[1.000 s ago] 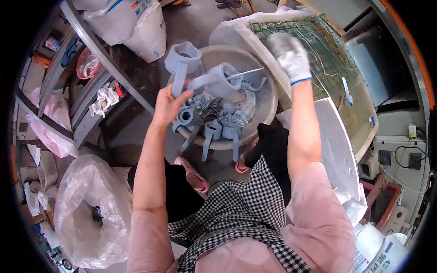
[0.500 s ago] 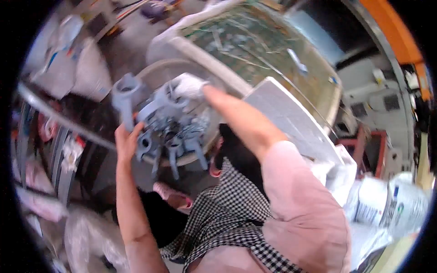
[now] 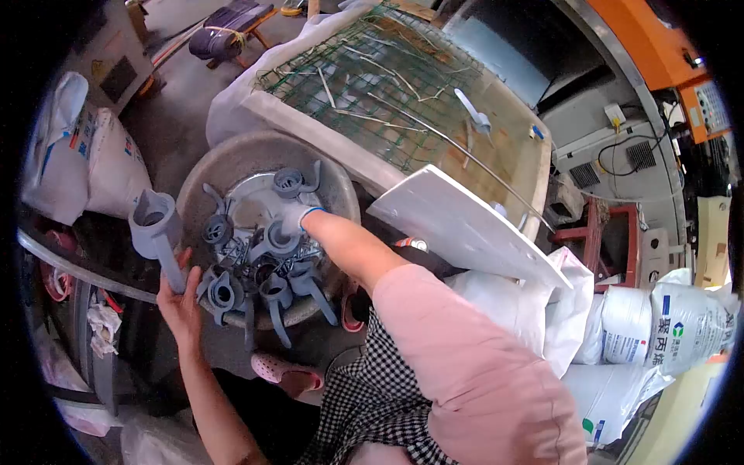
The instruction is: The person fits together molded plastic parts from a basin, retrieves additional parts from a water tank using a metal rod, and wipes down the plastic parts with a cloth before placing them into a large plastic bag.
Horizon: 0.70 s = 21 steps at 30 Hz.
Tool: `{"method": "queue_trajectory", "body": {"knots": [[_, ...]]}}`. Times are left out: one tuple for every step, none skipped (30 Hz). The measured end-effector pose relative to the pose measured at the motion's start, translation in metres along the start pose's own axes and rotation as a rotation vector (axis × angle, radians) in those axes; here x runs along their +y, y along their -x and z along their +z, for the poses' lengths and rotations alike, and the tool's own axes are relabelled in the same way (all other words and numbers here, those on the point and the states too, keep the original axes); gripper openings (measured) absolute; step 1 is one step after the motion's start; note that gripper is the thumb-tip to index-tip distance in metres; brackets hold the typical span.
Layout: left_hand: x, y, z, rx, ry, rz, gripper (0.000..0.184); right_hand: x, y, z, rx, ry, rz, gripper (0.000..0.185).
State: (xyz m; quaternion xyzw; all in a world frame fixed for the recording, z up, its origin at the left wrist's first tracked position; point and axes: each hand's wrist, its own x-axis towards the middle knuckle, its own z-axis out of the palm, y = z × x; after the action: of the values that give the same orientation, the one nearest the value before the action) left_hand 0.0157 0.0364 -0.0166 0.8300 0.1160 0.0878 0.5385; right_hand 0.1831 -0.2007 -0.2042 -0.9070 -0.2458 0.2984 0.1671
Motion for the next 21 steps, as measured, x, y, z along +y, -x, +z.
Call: {"method": "queue_trajectory", "body": {"knots": [[0.002, 0.003, -0.002, 0.006, 0.059, -0.002, 0.032, 0.008, -0.008, 0.003, 0.062, 0.006, -0.004, 0.047], [0.003, 0.005, -0.004, 0.017, 0.118, -0.006, 0.032, 0.016, -0.016, 0.005, 0.121, 0.011, -0.012, 0.047], [0.005, 0.007, -0.006, 0.027, 0.106, -0.032, 0.032, 0.022, -0.026, 0.009, 0.175, 0.007, -0.027, 0.046], [0.007, 0.009, -0.009, 0.047, 0.1, -0.058, 0.032, 0.024, -0.039, 0.017, 0.22, -0.011, -0.048, 0.046], [0.013, 0.013, -0.014, 0.075, 0.087, -0.091, 0.032, 0.025, -0.056, 0.029, 0.258, -0.034, -0.077, 0.046], [0.035, 0.017, -0.014, 0.11, 0.032, -0.211, 0.03, 0.049, -0.094, 0.027, -0.043, 0.019, 0.177, 0.04], [0.037, 0.016, -0.014, 0.128, 0.068, -0.1, 0.031, 0.051, -0.098, 0.029, 0.211, -0.027, 0.197, 0.032], [0.036, 0.016, -0.02, 0.135, 0.031, -0.189, 0.032, 0.044, -0.099, 0.027, 0.239, 0.171, 0.238, 0.027], [0.035, 0.016, -0.024, 0.13, 0.007, -0.27, 0.034, 0.034, -0.086, 0.022, 0.375, 0.297, 0.231, 0.028], [0.033, 0.015, -0.02, 0.227, 0.059, -0.181, 0.032, 0.042, -0.097, 0.041, 0.379, 0.363, 0.117, 0.027], [0.032, 0.013, -0.02, 0.248, 0.042, -0.201, 0.032, 0.054, -0.109, 0.059, 0.394, 0.433, 0.019, 0.025], [0.034, 0.011, -0.021, 0.255, 0.022, -0.233, 0.032, 0.059, -0.121, 0.069, 0.384, 0.425, -0.001, 0.025], [0.033, 0.009, -0.021, 0.258, 0.002, -0.265, 0.032, 0.063, -0.131, 0.079, 0.411, 0.379, 0.076, 0.024], [0.032, 0.008, -0.022, 0.266, -0.008, -0.274, 0.032, 0.064, -0.137, 0.085, 0.441, 0.334, 0.157, 0.024], [0.031, 0.007, -0.023, 0.26, -0.036, -0.282, 0.032, 0.052, -0.131, 0.073, 0.437, 0.329, 0.149, 0.024], [0.03, 0.006, -0.024, 0.25, -0.059, -0.288, 0.032, 0.042, -0.123, 0.057, 0.479, 0.358, 0.21, 0.023], [0.029, 0.007, -0.025, 0.252, -0.059, -0.29, 0.032, 0.034, -0.114, 0.044, 0.521, 0.388, 0.272, 0.021], [0.03, 0.007, -0.025, 0.263, -0.027, -0.29, 0.031, 0.042, -0.113, 0.04, 0.569, 0.335, 0.314, 0.022], [0.031, 0.006, -0.026, 0.276, 0.006, -0.282, 0.03, 0.053, -0.114, 0.042, 0.583, 0.334, 0.311, 0.022], [0.034, 0.006, -0.025, 0.278, 0.048, -0.302, 0.029, 0.065, -0.116, 0.048, 0.452, 0.394, 0.259, 0.02], [0.037, 0.006, -0.023, 0.279, 0.042, -0.305, 0.028, 0.068, -0.116, 0.047, 0.32, 0.451, 0.208, 0.018]]}}
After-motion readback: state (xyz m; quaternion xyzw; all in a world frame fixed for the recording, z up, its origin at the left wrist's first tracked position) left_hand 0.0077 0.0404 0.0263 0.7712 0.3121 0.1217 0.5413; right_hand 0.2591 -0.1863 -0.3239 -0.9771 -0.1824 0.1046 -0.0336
